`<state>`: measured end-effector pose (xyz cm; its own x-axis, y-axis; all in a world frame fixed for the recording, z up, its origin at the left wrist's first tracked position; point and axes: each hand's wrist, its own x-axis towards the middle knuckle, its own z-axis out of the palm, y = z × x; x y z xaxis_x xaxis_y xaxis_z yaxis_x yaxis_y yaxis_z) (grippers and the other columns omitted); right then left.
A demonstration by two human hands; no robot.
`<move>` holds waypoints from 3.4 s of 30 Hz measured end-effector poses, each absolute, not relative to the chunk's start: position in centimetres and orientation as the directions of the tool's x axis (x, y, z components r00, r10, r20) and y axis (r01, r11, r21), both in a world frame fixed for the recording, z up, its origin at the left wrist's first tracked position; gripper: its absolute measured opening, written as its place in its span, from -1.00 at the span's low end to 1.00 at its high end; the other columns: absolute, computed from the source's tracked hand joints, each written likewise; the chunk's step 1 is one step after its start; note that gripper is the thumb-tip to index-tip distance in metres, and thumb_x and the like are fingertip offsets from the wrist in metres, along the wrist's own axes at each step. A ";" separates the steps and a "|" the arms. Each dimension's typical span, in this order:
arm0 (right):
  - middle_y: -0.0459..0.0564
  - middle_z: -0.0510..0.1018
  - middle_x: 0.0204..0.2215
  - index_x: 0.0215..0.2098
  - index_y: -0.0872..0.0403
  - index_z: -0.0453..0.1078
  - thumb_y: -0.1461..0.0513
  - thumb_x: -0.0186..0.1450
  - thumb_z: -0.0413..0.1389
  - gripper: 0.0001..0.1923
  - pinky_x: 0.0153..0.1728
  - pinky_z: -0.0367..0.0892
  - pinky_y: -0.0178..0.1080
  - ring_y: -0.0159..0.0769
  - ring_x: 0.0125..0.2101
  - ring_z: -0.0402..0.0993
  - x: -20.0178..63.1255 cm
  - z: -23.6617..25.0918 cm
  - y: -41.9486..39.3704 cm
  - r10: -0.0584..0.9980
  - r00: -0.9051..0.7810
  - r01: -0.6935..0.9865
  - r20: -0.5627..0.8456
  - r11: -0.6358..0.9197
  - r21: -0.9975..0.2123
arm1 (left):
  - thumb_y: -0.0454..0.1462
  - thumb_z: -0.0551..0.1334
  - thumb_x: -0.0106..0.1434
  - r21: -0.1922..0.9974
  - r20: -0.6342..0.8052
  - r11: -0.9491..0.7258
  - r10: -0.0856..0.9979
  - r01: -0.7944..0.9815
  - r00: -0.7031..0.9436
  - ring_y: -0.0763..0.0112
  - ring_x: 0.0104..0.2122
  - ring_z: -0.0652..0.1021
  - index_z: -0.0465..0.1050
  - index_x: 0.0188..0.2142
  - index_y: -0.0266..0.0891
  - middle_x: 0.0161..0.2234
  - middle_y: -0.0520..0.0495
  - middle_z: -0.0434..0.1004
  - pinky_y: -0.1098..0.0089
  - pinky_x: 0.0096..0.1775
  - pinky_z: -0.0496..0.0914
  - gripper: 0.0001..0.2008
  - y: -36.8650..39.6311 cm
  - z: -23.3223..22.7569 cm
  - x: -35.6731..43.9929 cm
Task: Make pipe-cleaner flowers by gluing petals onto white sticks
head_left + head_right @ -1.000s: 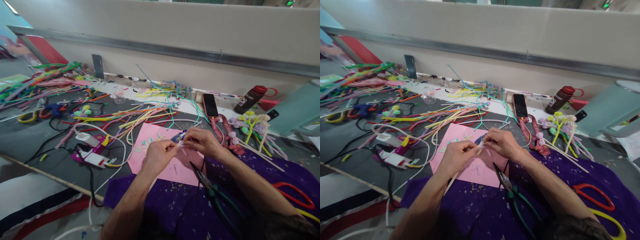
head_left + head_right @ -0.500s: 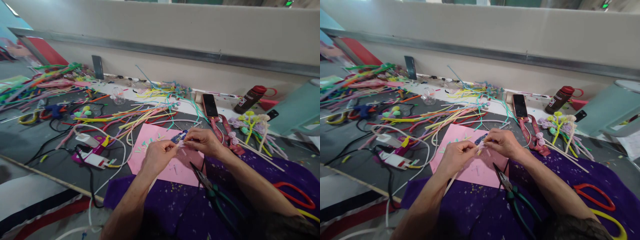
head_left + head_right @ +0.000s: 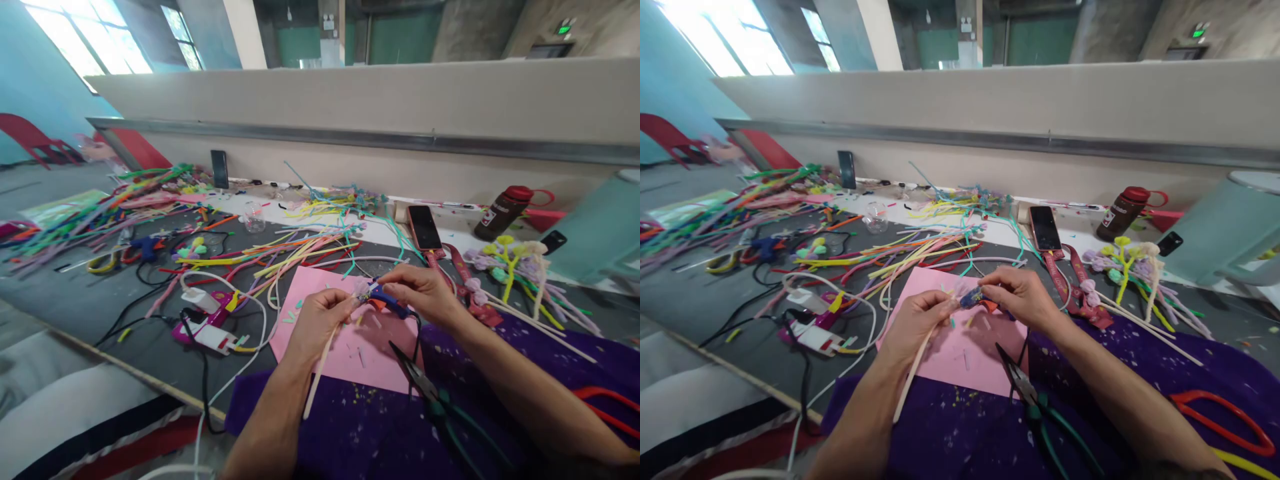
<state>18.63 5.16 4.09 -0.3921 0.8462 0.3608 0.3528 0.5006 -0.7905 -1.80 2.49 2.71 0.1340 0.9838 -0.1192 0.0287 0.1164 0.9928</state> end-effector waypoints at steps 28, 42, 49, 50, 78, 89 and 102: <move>-0.16 0.39 -0.60 -0.38 0.18 0.46 0.16 0.11 0.17 -0.78 -0.62 0.06 -0.42 -0.54 -0.63 0.17 19.1 4.5 5.7 0.797 -0.603 0.069 0.023 0.080 -0.994 | -0.18 0.24 0.05 0.953 -0.254 0.153 0.875 0.261 0.413 0.66 -0.74 0.14 0.39 -0.59 -0.31 -0.75 0.15 0.16 0.54 -0.66 -0.01 -0.78 1.9 2.4 -1.1; -0.19 0.34 -0.64 -0.51 0.17 0.41 0.28 0.08 0.11 -0.91 -0.59 0.06 -0.43 -0.54 -0.62 0.15 18.9 4.2 5.8 0.800 -0.599 0.179 0.025 0.164 -0.970 | -0.18 0.21 0.06 0.941 -0.220 0.092 0.896 0.325 0.385 0.64 -0.72 0.16 0.35 -0.61 -0.29 -0.73 0.13 0.19 0.53 -0.65 0.04 -0.77 1.8 2.5 -0.8; -0.17 0.33 -0.64 -0.51 0.18 0.42 0.24 0.07 0.13 -0.88 -0.61 0.04 -0.42 -0.53 -0.62 0.14 19.0 4.0 5.9 0.804 -0.594 0.213 -0.012 0.143 -0.966 | -0.20 0.22 0.05 0.945 -0.228 0.108 0.895 0.309 0.384 0.64 -0.72 0.17 0.36 -0.62 -0.29 -0.73 0.13 0.21 0.53 -0.65 0.04 -0.78 1.8 2.8 -0.7; -0.17 0.34 -0.64 -0.51 0.18 0.42 0.24 0.07 0.13 -0.88 -0.61 0.04 -0.42 -0.53 -0.62 0.14 19.0 4.0 5.9 0.803 -0.595 0.216 -0.017 0.139 -0.966 | -0.20 0.22 0.04 0.944 -0.229 0.110 0.896 0.310 0.380 0.63 -0.72 0.17 0.36 -0.62 -0.29 -0.73 0.13 0.21 0.53 -0.65 0.05 -0.79 1.8 2.9 -0.7; -0.17 0.33 -0.66 -0.53 0.20 0.41 0.27 0.08 0.13 -0.89 -0.60 0.05 -0.43 -0.54 -0.62 0.14 19.1 3.7 6.0 0.804 -0.593 0.281 -0.042 0.157 -0.947 | -0.22 0.20 0.04 0.926 -0.139 0.000 0.930 0.377 0.341 0.57 -0.65 0.25 0.42 -0.60 -0.32 -0.67 0.06 0.35 0.50 -0.59 0.11 -0.80 1.6 3.0 -0.5; -0.17 0.34 -0.67 -0.54 0.20 0.40 0.26 0.08 0.13 -0.87 -0.60 0.04 -0.43 -0.54 -0.63 0.15 18.8 3.8 5.8 0.817 -0.576 0.319 -0.033 0.187 -0.929 | -0.21 0.20 0.05 0.928 -0.109 -0.020 0.940 0.372 0.322 0.57 -0.66 0.25 0.43 -0.58 -0.31 -0.67 0.05 0.36 0.50 -0.59 0.10 -0.80 1.6 2.4 -0.5; -0.15 0.38 -0.64 -0.55 0.19 0.41 0.28 0.08 0.11 -0.88 -0.55 0.11 -0.40 -0.49 -0.59 0.21 18.8 3.7 5.8 0.806 -0.592 0.367 0.023 0.295 -0.882 | -0.21 0.20 0.06 0.920 -0.105 -0.027 0.944 0.391 0.314 0.58 -0.66 0.24 0.43 -0.59 -0.32 -0.68 0.04 0.34 0.50 -0.59 0.10 -0.79 1.7 2.3 -0.3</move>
<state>18.85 5.84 3.75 -0.5916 0.8059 0.0234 0.3668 0.2949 -0.8823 -0.32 1.67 2.30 0.3139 0.9436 -0.1054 0.3905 -0.0271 0.9202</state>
